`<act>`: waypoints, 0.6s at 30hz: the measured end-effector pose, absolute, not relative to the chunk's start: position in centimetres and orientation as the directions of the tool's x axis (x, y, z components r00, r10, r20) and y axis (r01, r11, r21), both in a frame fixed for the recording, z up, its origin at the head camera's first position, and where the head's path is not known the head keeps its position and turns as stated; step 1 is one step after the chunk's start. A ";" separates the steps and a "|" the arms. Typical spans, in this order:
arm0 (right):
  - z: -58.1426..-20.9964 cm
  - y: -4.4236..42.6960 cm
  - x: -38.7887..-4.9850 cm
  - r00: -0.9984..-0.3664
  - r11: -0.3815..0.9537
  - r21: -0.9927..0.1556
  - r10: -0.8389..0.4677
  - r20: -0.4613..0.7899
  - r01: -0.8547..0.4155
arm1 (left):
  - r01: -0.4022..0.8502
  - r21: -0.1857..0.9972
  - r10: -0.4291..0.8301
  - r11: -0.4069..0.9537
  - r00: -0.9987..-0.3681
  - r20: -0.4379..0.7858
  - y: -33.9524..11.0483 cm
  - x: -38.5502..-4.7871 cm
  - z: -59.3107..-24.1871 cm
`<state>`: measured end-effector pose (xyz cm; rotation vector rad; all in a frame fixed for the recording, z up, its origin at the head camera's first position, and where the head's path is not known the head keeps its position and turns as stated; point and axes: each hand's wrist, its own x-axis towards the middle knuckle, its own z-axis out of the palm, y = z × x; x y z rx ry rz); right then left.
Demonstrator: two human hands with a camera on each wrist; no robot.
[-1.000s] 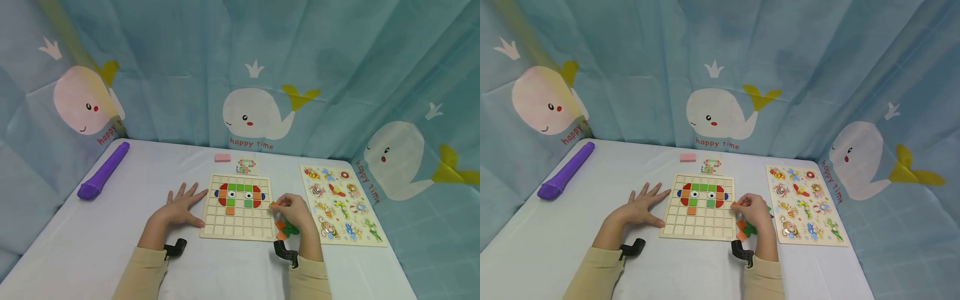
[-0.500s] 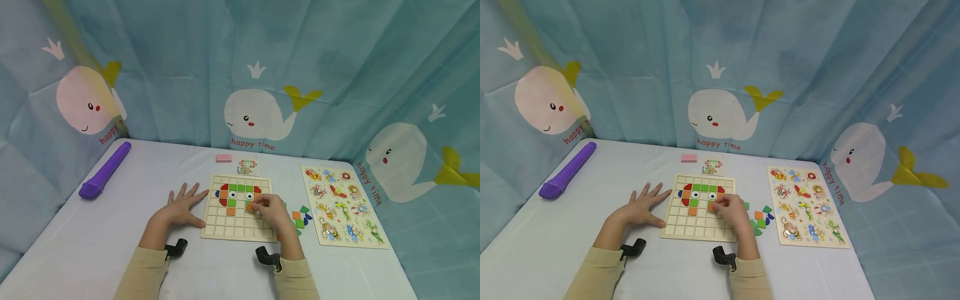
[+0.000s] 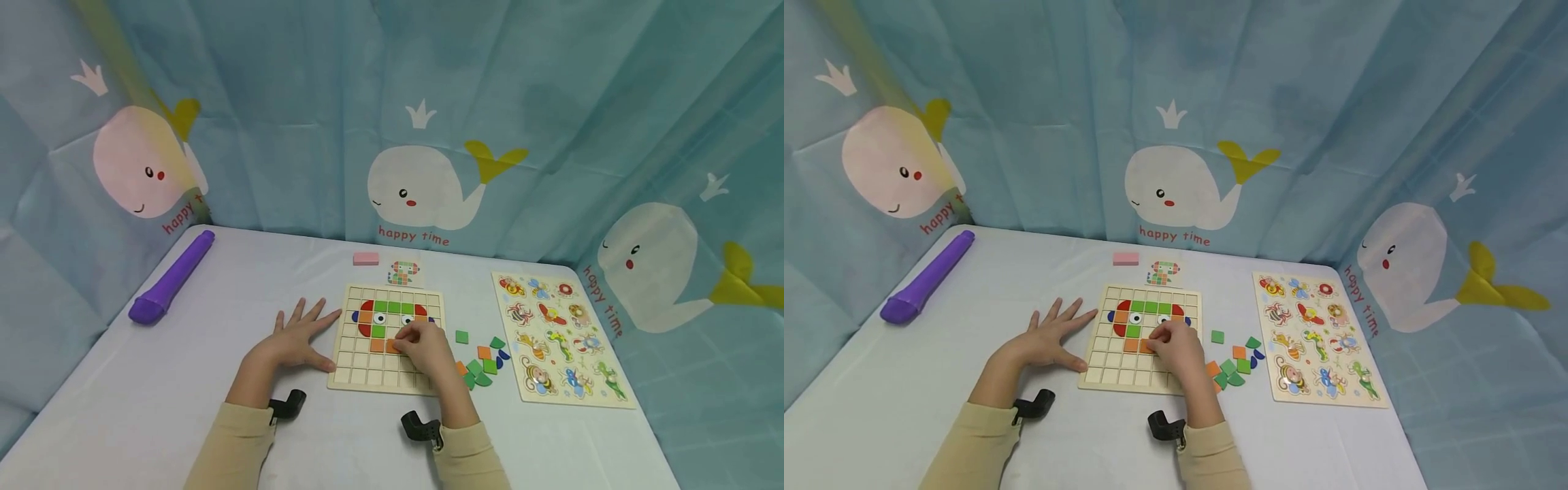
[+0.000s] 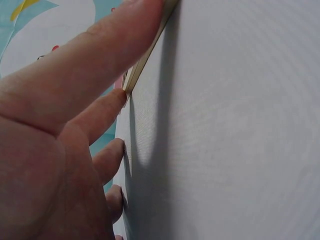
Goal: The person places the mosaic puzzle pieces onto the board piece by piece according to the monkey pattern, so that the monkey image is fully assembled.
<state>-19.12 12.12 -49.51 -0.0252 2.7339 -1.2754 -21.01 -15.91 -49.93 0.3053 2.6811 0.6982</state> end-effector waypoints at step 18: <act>-49.2 11.9 -19.0 -0.993 0.728 -0.684 -0.103 -0.056 -0.037 | 0.125 0.507 0.298 0.853 -0.914 -0.277 -16.0 -21.1 -50.0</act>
